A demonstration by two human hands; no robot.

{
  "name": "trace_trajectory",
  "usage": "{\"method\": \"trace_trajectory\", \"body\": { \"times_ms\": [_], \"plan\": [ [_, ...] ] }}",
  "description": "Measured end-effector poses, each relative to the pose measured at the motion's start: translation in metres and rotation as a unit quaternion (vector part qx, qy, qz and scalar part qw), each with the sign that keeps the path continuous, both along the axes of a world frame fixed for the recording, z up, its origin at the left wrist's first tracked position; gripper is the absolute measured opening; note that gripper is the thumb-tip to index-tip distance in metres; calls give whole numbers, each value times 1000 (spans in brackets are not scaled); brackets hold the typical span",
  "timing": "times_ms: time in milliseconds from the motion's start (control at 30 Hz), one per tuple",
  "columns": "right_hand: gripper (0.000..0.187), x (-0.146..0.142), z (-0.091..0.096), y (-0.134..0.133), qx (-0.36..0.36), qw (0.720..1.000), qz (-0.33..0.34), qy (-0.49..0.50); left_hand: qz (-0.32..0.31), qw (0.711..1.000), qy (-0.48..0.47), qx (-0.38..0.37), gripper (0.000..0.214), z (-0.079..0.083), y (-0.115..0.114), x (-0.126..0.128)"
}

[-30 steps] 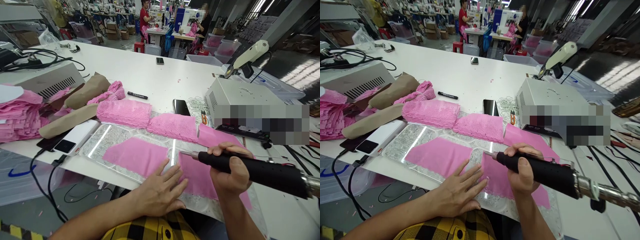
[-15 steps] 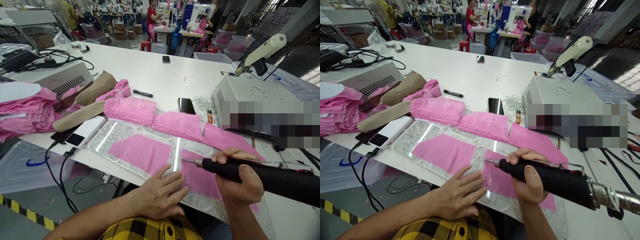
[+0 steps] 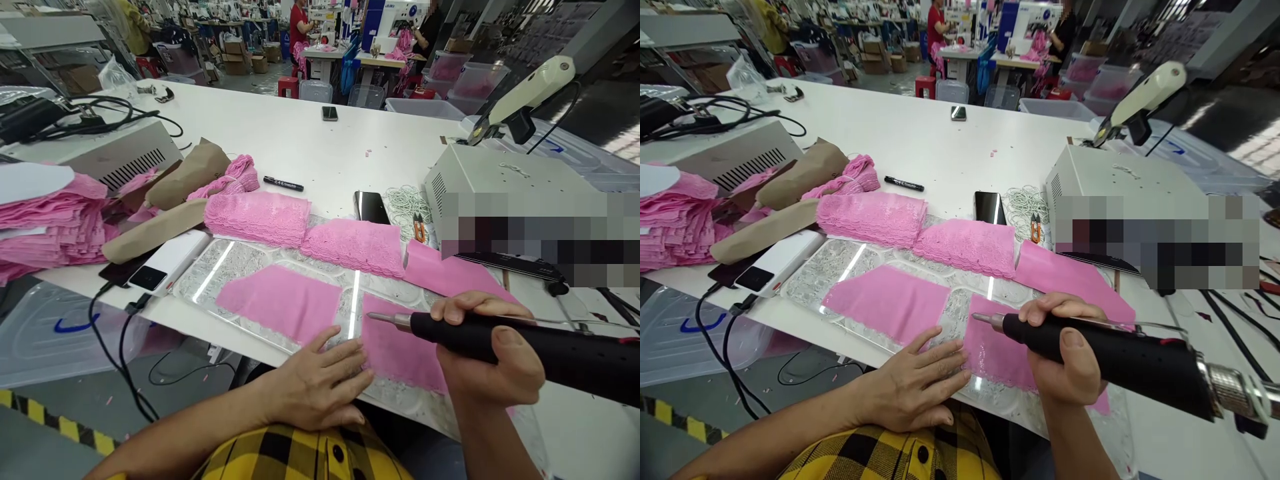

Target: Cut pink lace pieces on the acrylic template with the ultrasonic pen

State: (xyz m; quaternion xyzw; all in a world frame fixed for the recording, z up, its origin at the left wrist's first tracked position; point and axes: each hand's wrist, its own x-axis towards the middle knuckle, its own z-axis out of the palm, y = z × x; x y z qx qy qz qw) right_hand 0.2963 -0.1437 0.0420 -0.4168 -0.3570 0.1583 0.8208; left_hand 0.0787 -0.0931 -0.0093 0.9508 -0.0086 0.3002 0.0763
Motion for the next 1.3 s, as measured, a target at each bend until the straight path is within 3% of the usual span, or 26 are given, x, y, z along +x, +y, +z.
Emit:
{"method": "trace_trajectory", "body": {
  "times_ms": [233,1000,1300],
  "plan": [
    [13,-1,0,-4,-15,1000,6,12,-22,1000,-15,-11,42,0,1,-1],
    [10,-5,-1,4,-13,1000,9,-16,-12,1000,-16,-8,45,-3,1,-2],
    [20,-2,2,-12,-32,996,80,-12,-12,1000,-5,1,45,-4,1,-4]
  ]
}}
